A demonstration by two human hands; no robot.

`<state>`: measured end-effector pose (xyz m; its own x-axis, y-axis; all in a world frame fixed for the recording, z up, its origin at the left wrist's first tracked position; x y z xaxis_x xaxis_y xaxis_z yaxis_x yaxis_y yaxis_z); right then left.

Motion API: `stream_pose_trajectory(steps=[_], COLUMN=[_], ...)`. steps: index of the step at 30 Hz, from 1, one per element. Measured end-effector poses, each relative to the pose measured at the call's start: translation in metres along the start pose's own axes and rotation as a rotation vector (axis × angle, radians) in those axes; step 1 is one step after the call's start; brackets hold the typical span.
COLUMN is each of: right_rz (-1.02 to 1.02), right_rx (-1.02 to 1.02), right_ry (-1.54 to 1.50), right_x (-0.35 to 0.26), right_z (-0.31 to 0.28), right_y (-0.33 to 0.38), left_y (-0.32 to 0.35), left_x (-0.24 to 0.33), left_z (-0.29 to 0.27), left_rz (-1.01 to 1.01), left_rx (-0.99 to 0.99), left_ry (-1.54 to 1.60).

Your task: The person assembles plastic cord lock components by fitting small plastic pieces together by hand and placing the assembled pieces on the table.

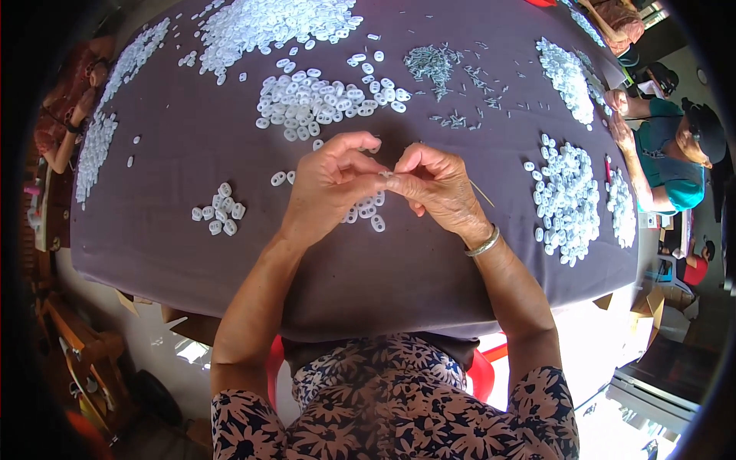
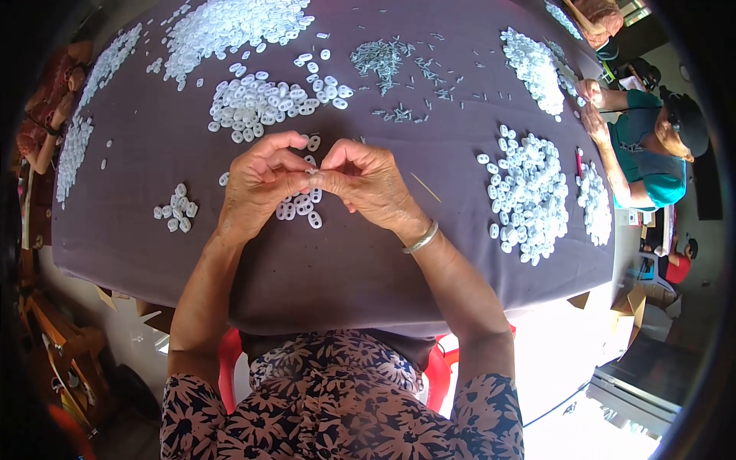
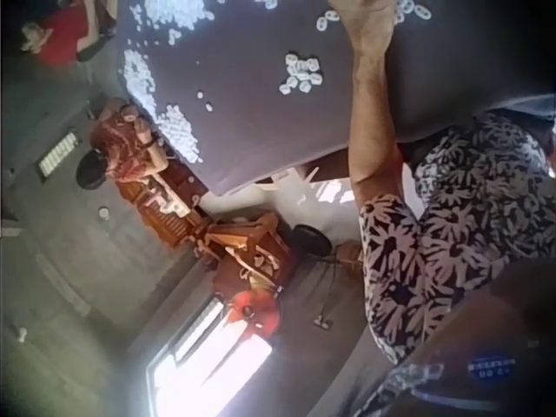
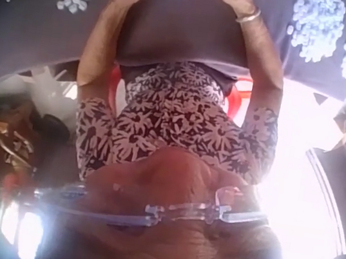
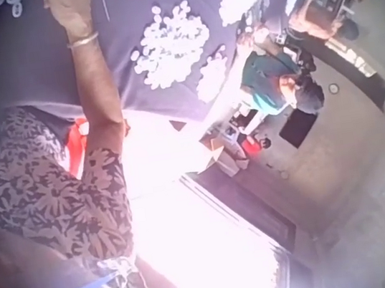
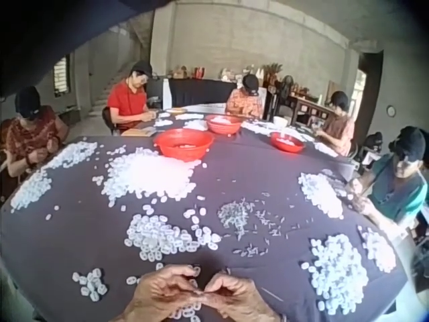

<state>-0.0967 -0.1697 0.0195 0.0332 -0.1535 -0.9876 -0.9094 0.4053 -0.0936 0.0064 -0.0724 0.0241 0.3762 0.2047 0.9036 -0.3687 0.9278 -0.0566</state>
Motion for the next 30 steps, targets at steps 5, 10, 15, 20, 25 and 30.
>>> stream_pose_trajectory(steps=[5,10,15,20,25,30], right_rz=[0.009,0.003,-0.069,-0.081,-0.118,-0.201], right_rx=[0.395,0.486,0.375,0.229,0.09,0.007], right_ry=[0.152,0.331,0.77,0.892,0.922,1.048], right_x=[-0.018,-0.011,-0.006,-0.015,-0.02,-0.017], right_z=[-0.061,-0.095,-0.073,-0.054,-0.038,-0.029], right_y=[-0.001,-0.003,-0.012,-0.023,-0.032,-0.038], left_y=[-0.003,-0.005,-0.005,-0.006,-0.005,-0.006], left_x=[0.001,0.003,0.007,0.003,-0.001,-0.001], left_z=[-0.003,-0.019,-0.022,-0.027,-0.023,-0.023], left_rz=[0.029,0.065,0.085,0.1,0.113,0.153], left_rx=[0.039,0.125,0.156,0.114,0.111,0.117], left_ry=[-0.021,-0.125,-0.174,-0.187,-0.195,-0.214])
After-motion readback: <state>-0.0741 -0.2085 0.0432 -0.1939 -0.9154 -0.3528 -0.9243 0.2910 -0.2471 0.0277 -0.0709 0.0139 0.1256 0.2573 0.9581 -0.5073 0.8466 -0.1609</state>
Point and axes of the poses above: each hand's wrist, its own y-axis away from the middle knuckle, its own z-axis out of the palm, x = y × z, the point moved 7 cm from there along -y, towards the middle knuckle, and after that the axes turned 14 degrees about y, right-handed, at the moved point
